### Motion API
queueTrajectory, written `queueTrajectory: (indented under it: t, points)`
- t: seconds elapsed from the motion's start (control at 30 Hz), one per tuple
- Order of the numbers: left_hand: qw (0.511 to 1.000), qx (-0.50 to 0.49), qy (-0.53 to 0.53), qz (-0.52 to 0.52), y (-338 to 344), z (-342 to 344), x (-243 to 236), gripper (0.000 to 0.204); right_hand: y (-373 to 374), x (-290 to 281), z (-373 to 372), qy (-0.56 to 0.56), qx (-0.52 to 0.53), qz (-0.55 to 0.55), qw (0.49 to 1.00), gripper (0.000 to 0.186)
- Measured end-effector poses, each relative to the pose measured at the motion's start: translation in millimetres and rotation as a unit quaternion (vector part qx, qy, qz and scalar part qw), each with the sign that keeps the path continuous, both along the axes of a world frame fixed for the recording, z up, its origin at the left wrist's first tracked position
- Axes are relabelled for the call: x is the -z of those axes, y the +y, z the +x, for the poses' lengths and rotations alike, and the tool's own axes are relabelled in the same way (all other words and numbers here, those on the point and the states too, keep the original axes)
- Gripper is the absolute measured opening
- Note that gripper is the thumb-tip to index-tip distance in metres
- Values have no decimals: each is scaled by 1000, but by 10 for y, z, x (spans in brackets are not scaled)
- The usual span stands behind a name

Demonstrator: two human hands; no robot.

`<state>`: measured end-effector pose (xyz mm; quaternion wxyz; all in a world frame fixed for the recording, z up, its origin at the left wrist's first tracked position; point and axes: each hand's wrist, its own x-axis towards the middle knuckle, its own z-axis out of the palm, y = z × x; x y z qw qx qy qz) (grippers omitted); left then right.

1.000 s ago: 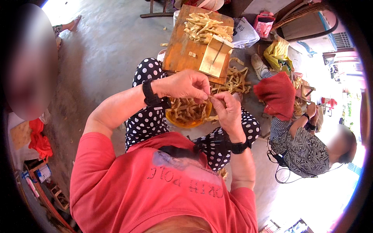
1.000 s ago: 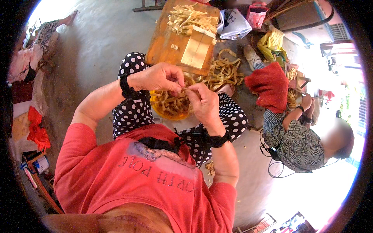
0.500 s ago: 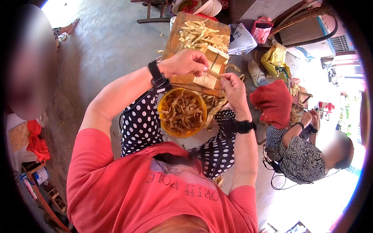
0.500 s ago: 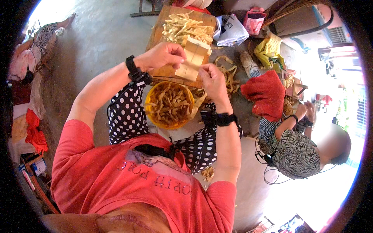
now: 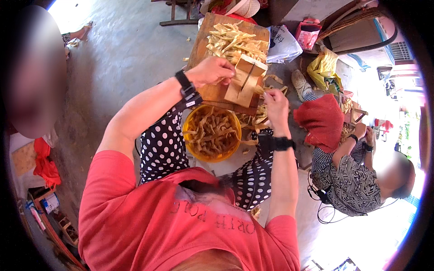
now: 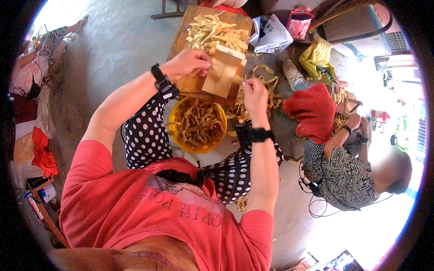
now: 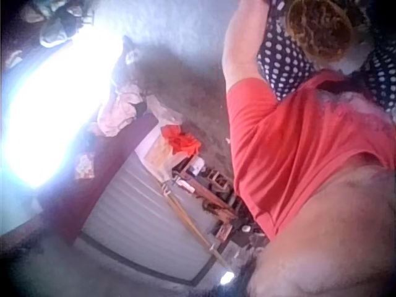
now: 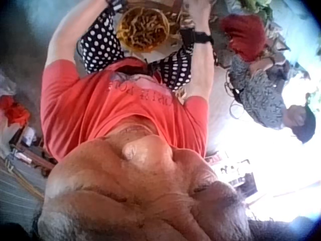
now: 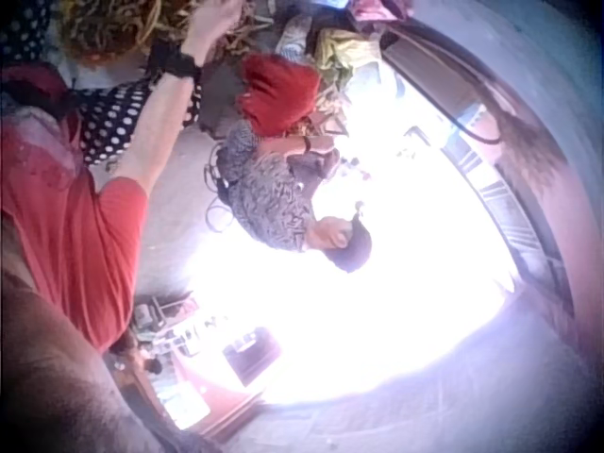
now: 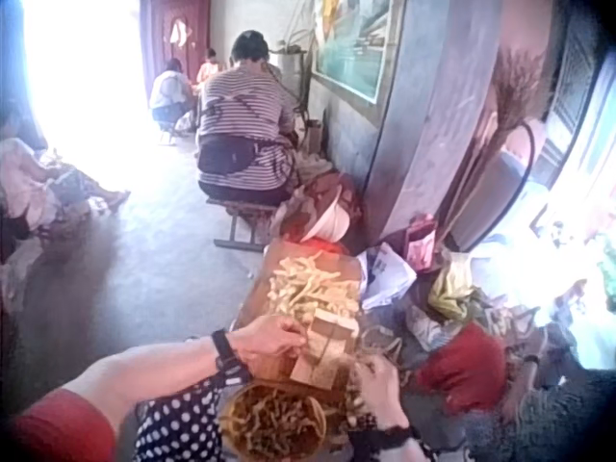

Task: The person thins bamboo strips by hand using a wooden guide. They pull long strips through the guide to shave them down and place the processed strips into a yellow bowl.

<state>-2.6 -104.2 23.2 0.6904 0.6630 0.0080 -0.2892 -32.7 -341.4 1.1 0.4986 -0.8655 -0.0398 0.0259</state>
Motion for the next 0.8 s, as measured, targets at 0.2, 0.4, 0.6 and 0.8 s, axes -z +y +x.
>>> queueTrajectory:
  t: [0.2, 0.4, 0.6, 0.8]
  points:
    - [990, -2, 80, -113, 189, -509, 113, 18, -8, -286, -461, 172, 34, 262, 949, 11]
    - [956, 55, -243, 153, -80, -1014, -157, 25, 209, -480, -725, 147, -55, 227, 961, 8]
    - [944, -8, -314, 98, -135, -1145, -394, 16, 432, -648, -905, 172, -107, 214, 956, 11]
    - [955, 51, -239, 166, 187, -1263, -399, 18, 176, -680, -1079, 126, -186, 29, 974, 14]
